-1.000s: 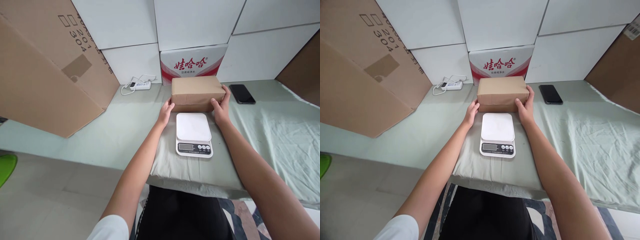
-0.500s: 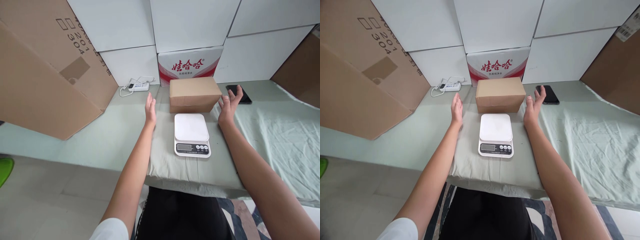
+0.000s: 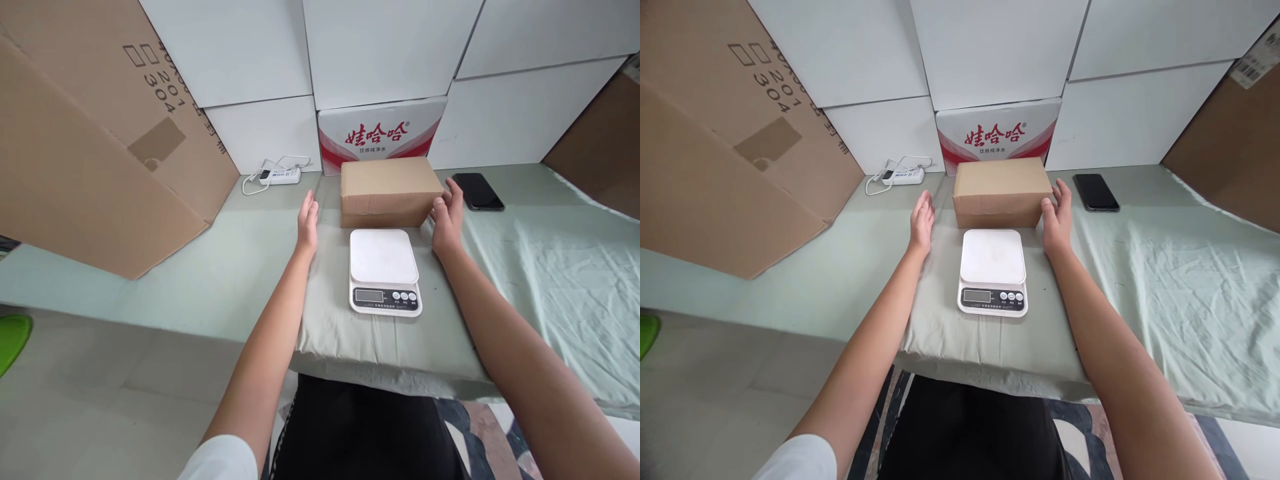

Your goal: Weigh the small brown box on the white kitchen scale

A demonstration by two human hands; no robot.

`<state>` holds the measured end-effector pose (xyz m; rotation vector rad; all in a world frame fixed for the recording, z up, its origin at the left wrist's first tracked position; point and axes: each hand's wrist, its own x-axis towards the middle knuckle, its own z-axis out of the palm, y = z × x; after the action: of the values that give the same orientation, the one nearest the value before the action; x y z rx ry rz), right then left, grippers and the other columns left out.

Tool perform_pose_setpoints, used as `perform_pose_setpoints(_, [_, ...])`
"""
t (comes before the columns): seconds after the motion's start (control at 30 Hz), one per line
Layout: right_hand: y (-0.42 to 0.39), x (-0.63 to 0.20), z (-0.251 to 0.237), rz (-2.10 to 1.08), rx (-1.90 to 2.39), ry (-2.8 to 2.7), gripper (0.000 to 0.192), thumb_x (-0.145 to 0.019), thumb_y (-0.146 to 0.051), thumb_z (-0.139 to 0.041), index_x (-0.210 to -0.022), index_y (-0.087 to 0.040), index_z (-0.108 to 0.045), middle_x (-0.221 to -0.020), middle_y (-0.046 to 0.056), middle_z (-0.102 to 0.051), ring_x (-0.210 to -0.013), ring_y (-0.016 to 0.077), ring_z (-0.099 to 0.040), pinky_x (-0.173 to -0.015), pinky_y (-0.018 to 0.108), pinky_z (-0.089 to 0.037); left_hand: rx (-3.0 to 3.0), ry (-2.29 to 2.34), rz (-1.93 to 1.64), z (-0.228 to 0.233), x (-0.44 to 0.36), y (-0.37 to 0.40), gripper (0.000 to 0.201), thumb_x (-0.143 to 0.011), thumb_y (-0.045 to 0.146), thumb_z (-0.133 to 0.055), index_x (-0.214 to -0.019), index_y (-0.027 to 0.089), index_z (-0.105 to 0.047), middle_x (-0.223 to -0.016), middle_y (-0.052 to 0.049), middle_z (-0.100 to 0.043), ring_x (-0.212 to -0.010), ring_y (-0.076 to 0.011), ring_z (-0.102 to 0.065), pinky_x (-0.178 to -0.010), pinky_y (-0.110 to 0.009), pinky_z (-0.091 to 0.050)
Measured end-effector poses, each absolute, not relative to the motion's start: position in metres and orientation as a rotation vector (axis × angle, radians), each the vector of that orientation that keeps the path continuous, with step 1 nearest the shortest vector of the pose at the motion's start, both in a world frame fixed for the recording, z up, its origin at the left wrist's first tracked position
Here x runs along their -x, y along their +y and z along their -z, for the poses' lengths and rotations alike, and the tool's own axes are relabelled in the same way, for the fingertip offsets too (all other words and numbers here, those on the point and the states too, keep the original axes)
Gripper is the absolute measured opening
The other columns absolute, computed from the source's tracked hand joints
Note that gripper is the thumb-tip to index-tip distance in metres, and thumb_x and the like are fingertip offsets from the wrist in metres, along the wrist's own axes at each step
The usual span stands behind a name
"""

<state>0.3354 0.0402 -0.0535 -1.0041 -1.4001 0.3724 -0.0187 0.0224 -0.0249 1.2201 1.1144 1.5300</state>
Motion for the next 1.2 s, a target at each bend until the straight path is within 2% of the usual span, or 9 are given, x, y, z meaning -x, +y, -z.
perform_pose_setpoints(0.17, [0.036,-0.328,0.045,-0.443,1.088,-1.358,0.095,-0.086,-0.089,-0.064,-0.163,-0.036,-0.05,-0.163,0.015,-0.063,-0.152,0.0424,-0.061,-0.127,0.073,-0.051,-1.295,1.097,-1.473,0.03,0.014,0.021,0.095,-0.096,0.085,-0.058,-0.172,0.029,-0.049,-0.19,-0.009,-0.039,-0.18,-0.0317,-0.028,-0.146,-0.047,-0.027])
perform_pose_setpoints(0.33, [0.038,-0.329,0.046,-0.461,1.091,-1.376,0.095,-0.086,-0.09,-0.061,-0.164,-0.037,-0.049,-0.158,0.012,-0.066,-0.148,0.0418,-0.064,-0.125,0.072,-0.053,-1.308,1.092,-1.45,0.031,0.008,0.02,0.095,-0.094,0.086,-0.061,-0.171,0.031,-0.05,-0.189,-0.007,-0.04,-0.18,-0.0323,-0.028,-0.147,-0.048,-0.025])
perform_pose_setpoints(0.53, [0.042,-0.33,0.048,-0.515,1.144,-1.337,0.101,-0.091,-0.086,-0.056,-0.175,-0.036,-0.032,-0.155,0.014,-0.067,-0.147,0.0436,-0.066,-0.123,0.075,-0.053,-1.344,1.063,-1.393,0.029,0.003,0.016,0.098,-0.092,0.086,-0.063,-0.17,0.027,-0.051,-0.189,-0.009,-0.04,-0.18,-0.0335,-0.028,-0.147,-0.049,-0.024])
perform_pose_setpoints(0.6, [0.039,-0.327,0.043,-0.496,1.15,-1.384,0.104,-0.088,-0.087,-0.059,-0.175,-0.036,-0.033,-0.16,0.015,-0.065,-0.152,0.0443,-0.062,-0.129,0.074,-0.049,-1.353,1.053,-1.385,0.03,0.002,0.016,0.099,-0.092,0.086,-0.063,-0.17,0.026,-0.051,-0.189,-0.011,-0.04,-0.18,-0.0342,-0.029,-0.146,-0.049,-0.025])
perform_pose_setpoints(0.7, [0.031,-0.322,0.034,-0.45,1.154,-1.478,0.11,-0.083,-0.092,-0.064,-0.174,-0.035,-0.036,-0.174,0.013,-0.056,-0.165,0.0441,-0.05,-0.14,0.069,-0.038,-1.353,1.036,-1.374,0.031,0.002,0.017,0.098,-0.092,0.085,-0.065,-0.169,0.026,-0.053,-0.188,-0.011,-0.042,-0.18,-0.035,-0.029,-0.146,-0.049,-0.026])
perform_pose_setpoints(0.8, [0.026,-0.319,0.028,-0.461,1.154,-1.487,0.115,-0.083,-0.097,-0.059,-0.175,-0.034,-0.033,-0.18,0.011,-0.05,-0.17,0.043,-0.043,-0.145,0.067,-0.031,-1.32,1.043,-1.358,0.032,0.003,0.02,0.099,-0.092,0.083,-0.067,-0.17,0.024,-0.052,-0.188,-0.01,-0.042,-0.18,-0.0358,-0.028,-0.147,-0.049,-0.025])
perform_pose_setpoints(0.93, [0.024,-0.318,0.028,-0.467,1.182,-1.504,0.118,-0.085,-0.096,-0.059,-0.179,-0.033,-0.027,-0.184,0.01,-0.044,-0.175,0.0415,-0.036,-0.146,0.065,-0.031,-1.366,1.057,-1.28,0.026,0.002,0.017,0.096,-0.096,0.078,-0.067,-0.171,0.022,-0.05,-0.189,-0.01,-0.04,-0.18,-0.038,-0.028,-0.147,-0.05,-0.024])
perform_pose_setpoints(1.1, [0.027,-0.319,0.034,-0.47,1.188,-1.538,0.113,-0.089,-0.091,-0.058,-0.181,-0.036,-0.022,-0.187,0.007,-0.042,-0.178,0.0389,-0.034,-0.147,0.066,-0.032,-1.523,0.986,-1.191,0.016,-0.002,0.009,0.086,-0.1,0.076,-0.061,-0.168,0.023,-0.054,-0.183,-0.01,-0.051,-0.177,-0.04,-0.035,-0.145,-0.055,-0.029])
perform_pose_setpoints(1.2, [0.03,-0.318,0.036,-0.471,1.19,-1.55,0.111,-0.091,-0.089,-0.056,-0.182,-0.037,-0.019,-0.187,0.005,-0.043,-0.177,0.0378,-0.036,-0.146,0.065,-0.033,-1.568,0.981,-1.179,0.015,-0.004,0.009,0.086,-0.099,0.076,-0.061,-0.167,0.024,-0.056,-0.18,-0.01,-0.054,-0.176,-0.0395,-0.038,-0.144,-0.053,-0.033])
